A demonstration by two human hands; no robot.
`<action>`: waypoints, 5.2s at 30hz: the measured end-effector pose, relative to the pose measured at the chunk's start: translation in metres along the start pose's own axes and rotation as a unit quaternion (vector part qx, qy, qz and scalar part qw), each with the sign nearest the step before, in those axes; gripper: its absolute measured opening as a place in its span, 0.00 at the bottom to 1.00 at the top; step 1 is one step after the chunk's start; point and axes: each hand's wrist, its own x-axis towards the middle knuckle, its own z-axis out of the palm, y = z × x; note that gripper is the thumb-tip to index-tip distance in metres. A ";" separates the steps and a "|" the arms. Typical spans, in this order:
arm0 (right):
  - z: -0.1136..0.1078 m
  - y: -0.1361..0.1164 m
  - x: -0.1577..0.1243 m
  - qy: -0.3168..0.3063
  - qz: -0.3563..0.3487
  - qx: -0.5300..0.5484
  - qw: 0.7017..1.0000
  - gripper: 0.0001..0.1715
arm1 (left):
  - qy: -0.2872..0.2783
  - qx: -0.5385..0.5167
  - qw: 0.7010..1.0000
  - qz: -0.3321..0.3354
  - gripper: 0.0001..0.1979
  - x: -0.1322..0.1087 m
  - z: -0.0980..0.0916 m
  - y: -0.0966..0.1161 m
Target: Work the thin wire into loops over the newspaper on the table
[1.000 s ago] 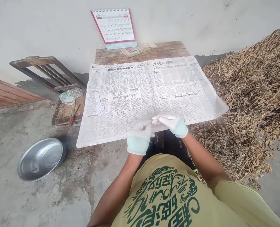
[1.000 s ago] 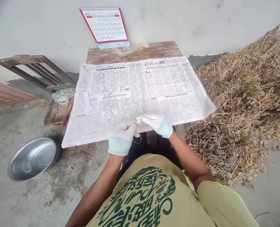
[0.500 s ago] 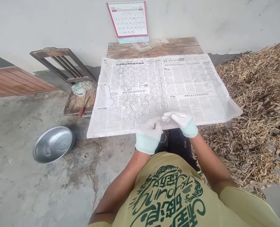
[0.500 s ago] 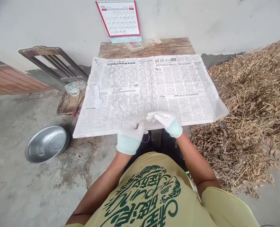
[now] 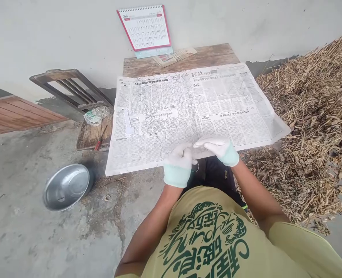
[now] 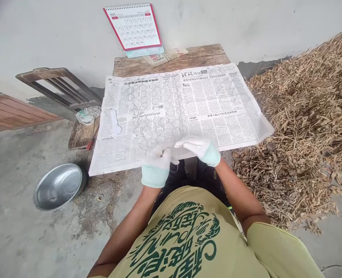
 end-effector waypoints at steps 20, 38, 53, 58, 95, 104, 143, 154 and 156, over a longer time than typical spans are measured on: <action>0.009 -0.021 -0.005 0.016 0.127 0.026 0.991 0.24 | 0.134 0.047 0.989 0.036 0.17 0.009 0.002 -0.006; 0.007 -0.052 0.029 -0.336 -0.021 -0.537 0.773 0.16 | 0.101 0.224 0.966 0.080 0.16 0.005 -0.003 -0.007; 0.000 -0.038 0.013 -0.277 -0.057 -0.558 0.780 0.12 | 0.098 0.127 0.987 0.025 0.17 0.004 -0.004 -0.005; 0.002 -0.042 0.016 -0.285 -0.026 -0.558 0.779 0.12 | 0.092 0.105 0.990 0.011 0.17 0.005 -0.007 -0.004; 0.038 -0.026 -0.017 0.107 0.221 0.032 0.969 0.11 | 0.036 -0.261 0.965 -0.005 0.15 0.011 -0.002 -0.011; 0.034 -0.027 -0.020 0.092 0.244 0.101 0.960 0.12 | -0.059 -0.263 0.960 -0.069 0.16 0.013 -0.010 -0.023; -0.037 -0.004 -0.020 -0.222 -0.093 -0.359 0.902 0.24 | -0.024 -0.087 0.996 -0.029 0.11 0.011 -0.019 -0.040; -0.036 -0.005 -0.011 -0.206 0.039 -0.340 0.917 0.21 | -0.131 -0.279 0.950 -0.056 0.25 0.010 -0.016 -0.041; -0.034 -0.010 -0.008 -0.202 0.039 -0.344 0.916 0.22 | -0.147 -0.324 0.931 -0.078 0.26 0.009 -0.013 -0.044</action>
